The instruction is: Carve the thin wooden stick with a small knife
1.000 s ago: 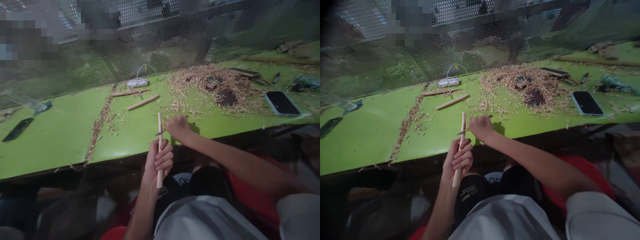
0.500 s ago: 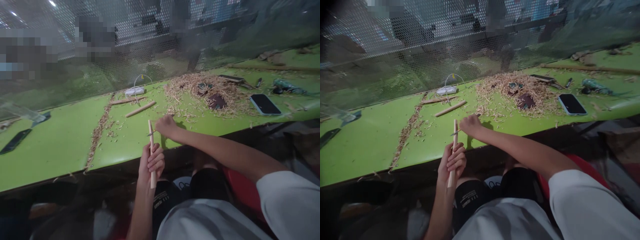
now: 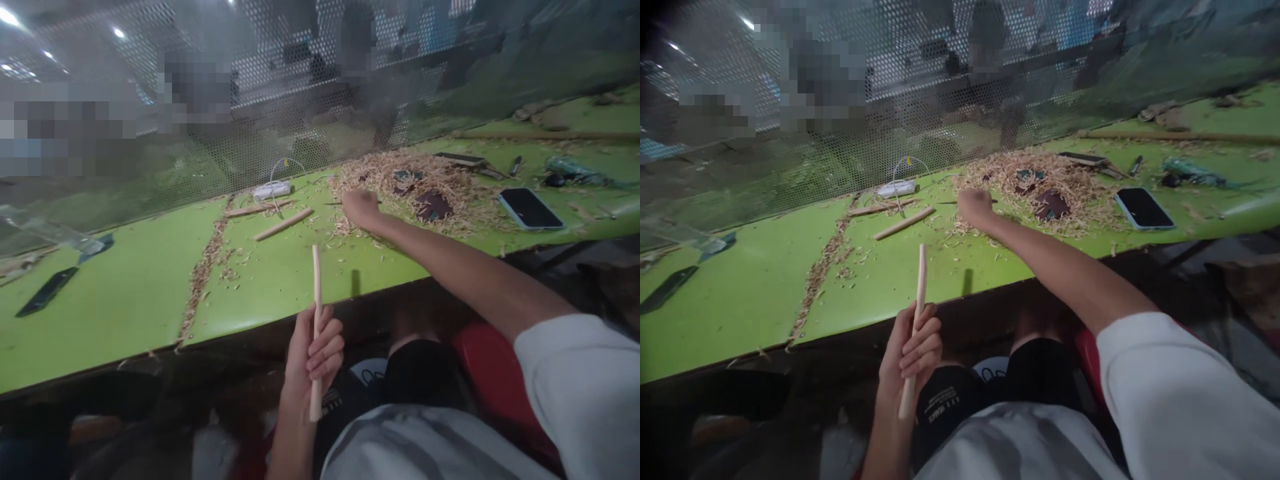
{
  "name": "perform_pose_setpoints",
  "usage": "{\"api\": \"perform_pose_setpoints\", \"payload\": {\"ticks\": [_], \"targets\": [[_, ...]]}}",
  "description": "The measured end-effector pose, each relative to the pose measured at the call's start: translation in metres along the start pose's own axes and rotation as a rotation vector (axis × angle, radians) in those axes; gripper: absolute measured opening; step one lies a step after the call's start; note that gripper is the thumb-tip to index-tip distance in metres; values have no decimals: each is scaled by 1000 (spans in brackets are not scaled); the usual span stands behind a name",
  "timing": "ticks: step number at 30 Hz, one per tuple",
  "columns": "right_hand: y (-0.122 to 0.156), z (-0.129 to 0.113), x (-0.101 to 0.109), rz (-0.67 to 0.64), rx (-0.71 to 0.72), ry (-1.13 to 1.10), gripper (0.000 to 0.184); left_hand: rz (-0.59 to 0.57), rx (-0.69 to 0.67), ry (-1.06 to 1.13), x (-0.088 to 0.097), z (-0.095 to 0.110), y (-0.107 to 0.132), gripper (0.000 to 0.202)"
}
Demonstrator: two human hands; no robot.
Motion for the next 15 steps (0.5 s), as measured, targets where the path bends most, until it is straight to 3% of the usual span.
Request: {"api": "perform_pose_setpoints", "payload": {"ticks": [4,10,15], "targets": [[26,5,3,-13,1,-78,35,-14,37,-15,3,7,-6,38],[108,-35,6,-164,210,-20,33,-12,35,-16,3,3,-17,37],[136,-53,0,-203,280,40,34,23,-12,-63,-1,1,-20,34]]}}
Point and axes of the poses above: each hand's wrist, its own y-axis away from the middle knuckle, its own x-axis out of the back of the hand, z = x × y, the point moved 2 cm from there along -y, towards the middle knuckle, and after that the axes turned 11 degrees about y, right-handed, at the moved point
